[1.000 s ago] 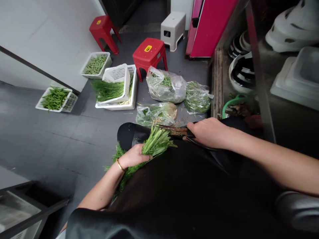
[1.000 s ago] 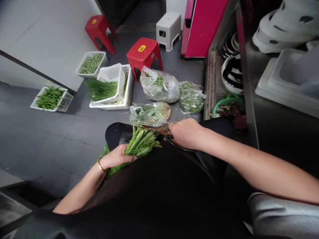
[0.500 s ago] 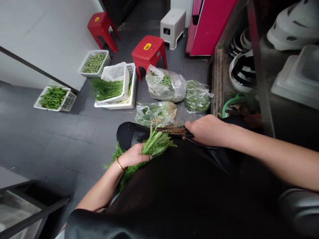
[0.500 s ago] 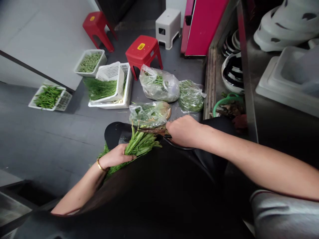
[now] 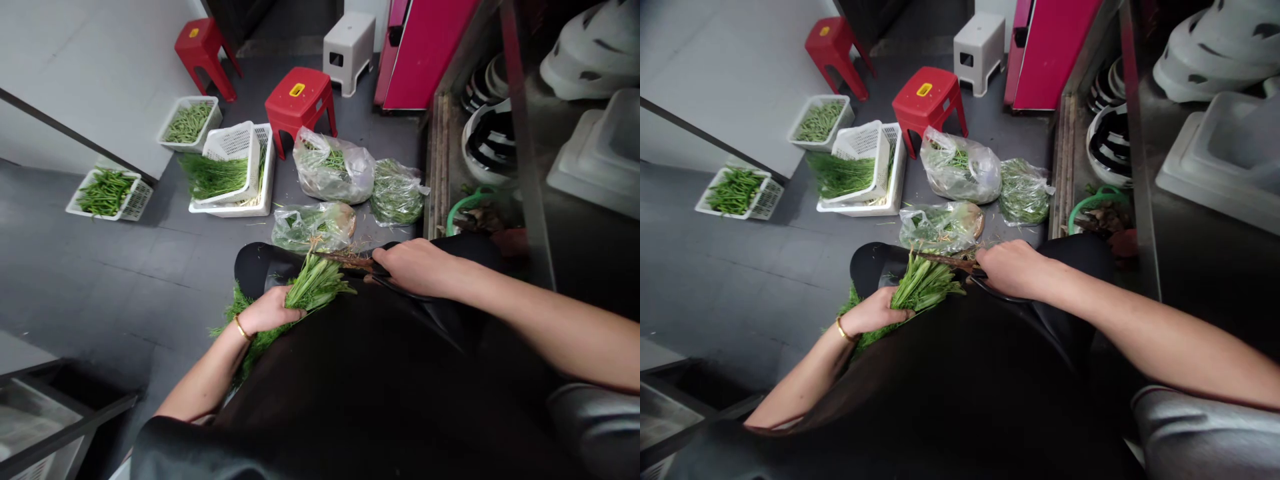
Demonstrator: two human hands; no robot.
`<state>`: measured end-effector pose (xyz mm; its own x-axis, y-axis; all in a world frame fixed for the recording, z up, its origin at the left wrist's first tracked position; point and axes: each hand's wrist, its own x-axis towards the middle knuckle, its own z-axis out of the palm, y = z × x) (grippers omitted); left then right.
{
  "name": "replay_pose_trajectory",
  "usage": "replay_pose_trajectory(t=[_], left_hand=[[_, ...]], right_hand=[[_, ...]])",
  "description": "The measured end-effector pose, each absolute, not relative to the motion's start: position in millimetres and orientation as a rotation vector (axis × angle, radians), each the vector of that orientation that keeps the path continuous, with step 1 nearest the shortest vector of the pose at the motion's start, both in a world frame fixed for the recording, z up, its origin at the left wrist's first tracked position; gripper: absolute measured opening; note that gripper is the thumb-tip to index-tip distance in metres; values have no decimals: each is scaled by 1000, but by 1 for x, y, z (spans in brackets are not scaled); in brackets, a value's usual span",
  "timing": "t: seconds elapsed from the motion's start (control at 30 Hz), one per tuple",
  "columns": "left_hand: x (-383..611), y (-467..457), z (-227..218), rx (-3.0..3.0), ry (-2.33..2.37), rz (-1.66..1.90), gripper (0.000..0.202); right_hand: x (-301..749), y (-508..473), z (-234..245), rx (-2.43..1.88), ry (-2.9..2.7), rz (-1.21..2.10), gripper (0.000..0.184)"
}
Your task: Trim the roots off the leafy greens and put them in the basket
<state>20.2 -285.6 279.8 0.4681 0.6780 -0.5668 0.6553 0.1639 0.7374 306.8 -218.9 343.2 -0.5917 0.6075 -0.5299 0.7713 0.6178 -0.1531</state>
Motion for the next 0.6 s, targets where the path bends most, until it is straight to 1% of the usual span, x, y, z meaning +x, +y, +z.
replay_pose_trajectory(t=[0.13, 0.23, 0.4, 0.5, 0.6], left_hand=[[19, -288, 278, 1511, 1213, 32, 27], [19, -288, 279, 1506, 1220, 34, 27], [21, -287, 281, 1513, 1214, 20, 28], [21, -287, 281, 1523, 1207, 19, 28], [20, -288, 281, 1521, 1204, 39, 29]], right_hand=[[312, -220, 337, 1172, 2403, -581, 48], [318, -220, 339, 1219, 2392, -550, 52], [314, -225, 349, 1110, 2401, -496, 39], [304, -227, 350, 1103, 2440, -454, 35], [298, -226, 347, 1103, 2471, -491, 32]])
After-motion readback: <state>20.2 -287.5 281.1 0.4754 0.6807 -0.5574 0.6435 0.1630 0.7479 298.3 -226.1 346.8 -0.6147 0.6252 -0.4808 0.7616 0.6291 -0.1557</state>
